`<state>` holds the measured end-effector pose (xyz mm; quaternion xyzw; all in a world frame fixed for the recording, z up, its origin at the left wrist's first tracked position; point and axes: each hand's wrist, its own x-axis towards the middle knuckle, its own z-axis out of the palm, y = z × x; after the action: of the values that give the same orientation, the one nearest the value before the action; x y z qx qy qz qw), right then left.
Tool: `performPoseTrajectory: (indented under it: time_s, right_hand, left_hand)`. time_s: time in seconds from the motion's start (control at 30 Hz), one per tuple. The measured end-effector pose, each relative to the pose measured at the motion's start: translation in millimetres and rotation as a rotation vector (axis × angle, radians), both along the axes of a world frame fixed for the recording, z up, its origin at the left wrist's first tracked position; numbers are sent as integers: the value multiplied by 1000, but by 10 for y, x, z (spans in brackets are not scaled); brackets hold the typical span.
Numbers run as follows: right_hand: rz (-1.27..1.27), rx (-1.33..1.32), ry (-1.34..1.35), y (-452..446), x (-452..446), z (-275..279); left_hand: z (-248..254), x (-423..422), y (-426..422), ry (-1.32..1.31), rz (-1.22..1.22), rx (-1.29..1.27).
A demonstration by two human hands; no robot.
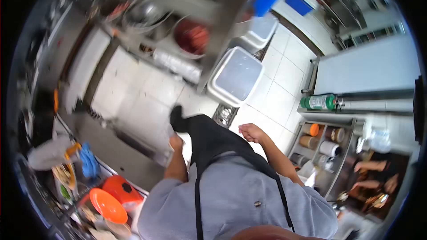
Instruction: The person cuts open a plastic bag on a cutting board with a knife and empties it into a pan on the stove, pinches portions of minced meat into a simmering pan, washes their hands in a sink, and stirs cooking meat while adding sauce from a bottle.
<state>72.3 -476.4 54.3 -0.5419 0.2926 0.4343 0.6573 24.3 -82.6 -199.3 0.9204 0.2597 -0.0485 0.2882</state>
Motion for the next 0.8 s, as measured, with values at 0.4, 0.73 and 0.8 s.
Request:
performPoseTrajectory:
  time_s: [0.4, 0.73, 0.8]
  right_hand:
    - [-146, -125, -432, -2833, 1605, 27]
    - [559, -766, 350, -5681, -650, -1484]
    - [655, -568, 414, -5816, -325, -1324]
  left_hand:
    - [2408, 1911, -3224, -27, -541, -478]
    - [3158, 5904, -8070, -695, -1366, -350]
    - [3666, 6657, -8736, -647, -1398, -447]
